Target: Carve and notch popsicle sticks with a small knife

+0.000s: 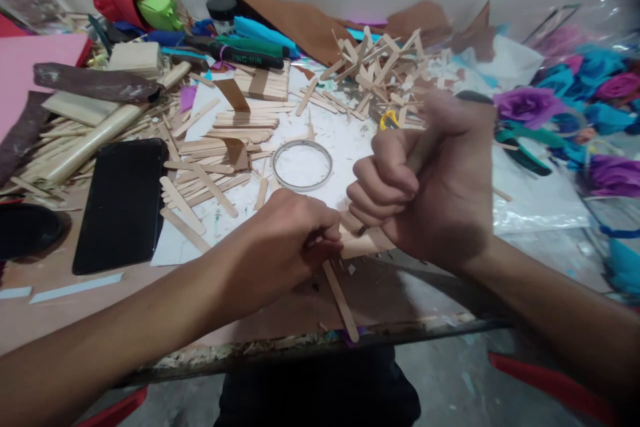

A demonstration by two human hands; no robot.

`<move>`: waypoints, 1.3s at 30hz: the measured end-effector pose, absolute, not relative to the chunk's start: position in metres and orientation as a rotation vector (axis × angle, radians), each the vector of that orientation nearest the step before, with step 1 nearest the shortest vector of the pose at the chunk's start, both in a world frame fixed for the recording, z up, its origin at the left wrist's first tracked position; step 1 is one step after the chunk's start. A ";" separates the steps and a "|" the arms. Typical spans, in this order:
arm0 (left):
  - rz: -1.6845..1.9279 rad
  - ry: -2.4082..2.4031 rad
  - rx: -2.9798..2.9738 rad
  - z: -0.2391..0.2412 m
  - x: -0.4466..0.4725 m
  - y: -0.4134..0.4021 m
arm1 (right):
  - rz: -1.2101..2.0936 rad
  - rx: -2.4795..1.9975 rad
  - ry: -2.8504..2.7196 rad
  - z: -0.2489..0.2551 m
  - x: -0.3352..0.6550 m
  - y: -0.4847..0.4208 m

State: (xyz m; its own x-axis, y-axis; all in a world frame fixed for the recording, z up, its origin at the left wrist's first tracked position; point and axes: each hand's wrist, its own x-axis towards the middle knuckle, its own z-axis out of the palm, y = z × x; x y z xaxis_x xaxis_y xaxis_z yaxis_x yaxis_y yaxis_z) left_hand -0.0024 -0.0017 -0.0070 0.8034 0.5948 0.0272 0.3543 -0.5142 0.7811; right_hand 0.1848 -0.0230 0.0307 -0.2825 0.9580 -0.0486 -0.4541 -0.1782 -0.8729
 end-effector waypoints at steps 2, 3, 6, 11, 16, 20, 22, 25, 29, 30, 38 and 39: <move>0.373 0.685 2.133 -0.010 -0.002 -0.002 | 1.626 -0.822 -0.930 0.030 0.178 -0.022; 0.377 0.686 2.118 -0.012 -0.002 -0.003 | 1.601 -0.839 -0.930 0.030 0.175 -0.021; 0.372 0.711 2.067 -0.015 -0.002 -0.003 | 1.578 -0.868 -0.952 0.029 0.168 -0.019; 0.359 0.726 2.005 -0.014 -0.001 -0.002 | 1.571 -0.925 -0.918 0.027 0.163 -0.015; 0.351 0.715 2.035 -0.007 0.001 0.001 | 1.503 -0.936 -0.818 0.023 0.159 -0.014; 0.313 0.742 2.056 -0.001 0.003 0.002 | 1.472 -0.914 -0.707 0.017 0.158 -0.009; 0.311 0.764 2.078 0.001 0.004 0.001 | 1.532 -0.894 -0.685 0.015 0.161 -0.006; 0.335 0.769 2.112 0.001 0.004 0.001 | 1.648 -0.812 -0.701 0.019 0.172 -0.004; 0.424 0.747 2.167 -0.001 0.003 0.001 | 1.608 -0.732 -0.687 0.034 0.189 -0.005; 0.462 0.723 2.200 -0.002 0.002 0.002 | 1.587 -0.731 -0.680 0.037 0.193 -0.005; 0.608 0.441 2.583 -0.005 -0.005 0.005 | 1.622 -0.699 -0.783 0.035 0.199 -0.004; 0.588 0.437 2.587 -0.005 -0.006 0.004 | 1.647 -0.671 -0.805 0.034 0.197 -0.006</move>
